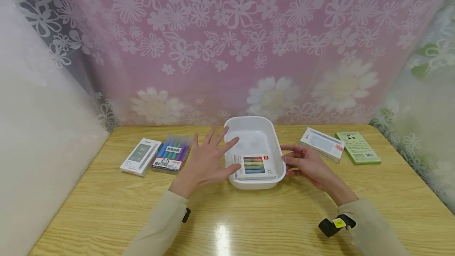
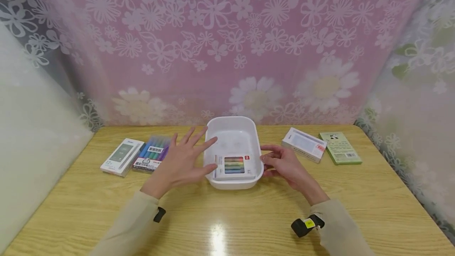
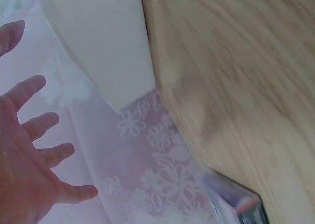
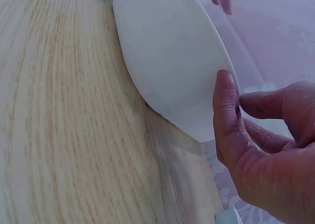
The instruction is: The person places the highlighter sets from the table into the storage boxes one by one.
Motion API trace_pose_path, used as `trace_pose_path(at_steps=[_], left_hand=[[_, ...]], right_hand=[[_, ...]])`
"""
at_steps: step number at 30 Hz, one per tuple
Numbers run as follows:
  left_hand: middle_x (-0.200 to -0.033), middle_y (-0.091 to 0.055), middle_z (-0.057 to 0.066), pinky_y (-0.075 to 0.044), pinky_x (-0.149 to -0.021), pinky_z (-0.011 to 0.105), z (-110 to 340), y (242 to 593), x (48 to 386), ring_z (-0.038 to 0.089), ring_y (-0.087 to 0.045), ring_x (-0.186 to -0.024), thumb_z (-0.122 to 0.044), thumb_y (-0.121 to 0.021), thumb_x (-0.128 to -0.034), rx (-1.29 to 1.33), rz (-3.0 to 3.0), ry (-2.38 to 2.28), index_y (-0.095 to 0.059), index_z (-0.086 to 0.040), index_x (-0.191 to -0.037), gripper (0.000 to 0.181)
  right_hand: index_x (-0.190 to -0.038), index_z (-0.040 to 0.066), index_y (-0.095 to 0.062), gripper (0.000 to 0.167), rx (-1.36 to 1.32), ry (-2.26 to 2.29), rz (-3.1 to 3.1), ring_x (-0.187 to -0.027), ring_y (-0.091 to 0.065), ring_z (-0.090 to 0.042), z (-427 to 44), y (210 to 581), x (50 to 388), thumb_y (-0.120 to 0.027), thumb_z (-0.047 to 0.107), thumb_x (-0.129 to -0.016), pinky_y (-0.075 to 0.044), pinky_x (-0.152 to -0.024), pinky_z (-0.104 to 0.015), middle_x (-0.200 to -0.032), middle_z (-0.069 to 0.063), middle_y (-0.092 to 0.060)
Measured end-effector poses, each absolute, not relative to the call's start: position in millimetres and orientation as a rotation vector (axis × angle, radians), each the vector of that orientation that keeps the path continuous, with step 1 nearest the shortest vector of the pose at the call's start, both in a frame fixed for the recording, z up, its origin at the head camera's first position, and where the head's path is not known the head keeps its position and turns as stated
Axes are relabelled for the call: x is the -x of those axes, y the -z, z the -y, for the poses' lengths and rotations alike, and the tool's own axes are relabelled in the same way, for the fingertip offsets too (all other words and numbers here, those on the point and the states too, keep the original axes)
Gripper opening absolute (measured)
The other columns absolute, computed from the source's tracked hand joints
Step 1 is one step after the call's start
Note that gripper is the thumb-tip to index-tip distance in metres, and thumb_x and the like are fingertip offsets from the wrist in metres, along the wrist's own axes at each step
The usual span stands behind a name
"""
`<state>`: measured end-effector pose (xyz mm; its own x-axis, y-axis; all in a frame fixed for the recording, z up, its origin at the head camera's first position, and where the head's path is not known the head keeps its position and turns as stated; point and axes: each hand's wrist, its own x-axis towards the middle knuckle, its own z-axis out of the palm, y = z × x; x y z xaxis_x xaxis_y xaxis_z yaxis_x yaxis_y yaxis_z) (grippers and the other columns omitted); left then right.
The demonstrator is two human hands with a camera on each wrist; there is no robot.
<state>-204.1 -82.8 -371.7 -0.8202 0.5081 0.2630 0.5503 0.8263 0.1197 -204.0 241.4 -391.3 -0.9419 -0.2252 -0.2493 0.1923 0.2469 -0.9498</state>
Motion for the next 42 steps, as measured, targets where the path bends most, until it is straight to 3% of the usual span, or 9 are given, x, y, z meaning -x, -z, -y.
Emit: trace_pose_path(at_steps=[5, 12, 18, 32, 42], left_hand=[[-0.171, -0.024, 0.001, -0.019, -0.112, 0.082, 105.5, 376.1, 202.9, 0.041, -0.018, -0.158, -0.071, -0.051, -0.0933, 0.701, 2.819, 0.307, -0.040, -0.039, -0.157, 0.072], [-0.170, -0.027, 0.007, -0.020, -0.112, 0.082, 138.7, 382.5, 206.5, 0.046, -0.023, -0.155, -0.070, -0.052, -0.0941, 0.538, 2.856, 0.302, -0.040, -0.038, -0.157, 0.071], [-0.170, -0.024, 0.011, -0.020, -0.109, 0.085, 162.6, 389.0, 211.4, 0.050, -0.020, -0.154, -0.067, -0.055, -0.0943, 0.425, 2.931, 0.327, -0.036, -0.032, -0.160, 0.076], [-0.166, -0.024, 0.027, -0.024, -0.103, 0.087, 187.0, 403.8, 219.5, 0.059, -0.025, -0.148, -0.065, -0.051, -0.0977, 0.295, 3.115, 0.331, -0.034, -0.022, -0.161, 0.078], [-0.167, -0.011, 0.033, -0.011, -0.104, 0.090, 185.4, 406.2, 221.4, 0.060, -0.010, -0.151, -0.069, -0.044, -0.0979, 0.246, 3.278, 0.306, -0.025, -0.019, -0.164, 0.085]], right_hand=[[-0.153, -0.002, -0.039, 0.058, 0.026, 1.747, -2.179, -0.087, -0.070, -0.015, -241.0, 391.7, 203.9, -0.061, 0.018, -0.103, -0.063, -0.077, -0.030, -0.105, -0.003, -0.071], [-0.154, -0.002, -0.039, 0.059, 0.040, 1.755, -2.179, -0.087, -0.070, -0.015, -241.1, 390.5, 204.3, -0.061, 0.018, -0.103, -0.063, -0.076, -0.030, -0.106, -0.003, -0.070], [-0.154, -0.002, -0.039, 0.058, 0.042, 1.780, -2.156, -0.087, -0.070, -0.014, -240.6, 391.6, 203.0, -0.061, 0.018, -0.104, -0.063, -0.076, -0.029, -0.105, -0.003, -0.070], [-0.155, -0.002, -0.037, 0.057, 0.044, 1.785, -2.146, -0.082, -0.071, -0.013, -243.5, 392.5, 201.2, -0.058, 0.016, -0.105, -0.063, -0.077, -0.030, -0.104, -0.003, -0.071], [-0.155, -0.002, -0.037, 0.058, 0.054, 1.786, -2.145, -0.082, -0.071, -0.013, -242.7, 392.5, 202.0, -0.058, 0.017, -0.105, -0.063, -0.076, -0.029, -0.105, -0.002, -0.071]])
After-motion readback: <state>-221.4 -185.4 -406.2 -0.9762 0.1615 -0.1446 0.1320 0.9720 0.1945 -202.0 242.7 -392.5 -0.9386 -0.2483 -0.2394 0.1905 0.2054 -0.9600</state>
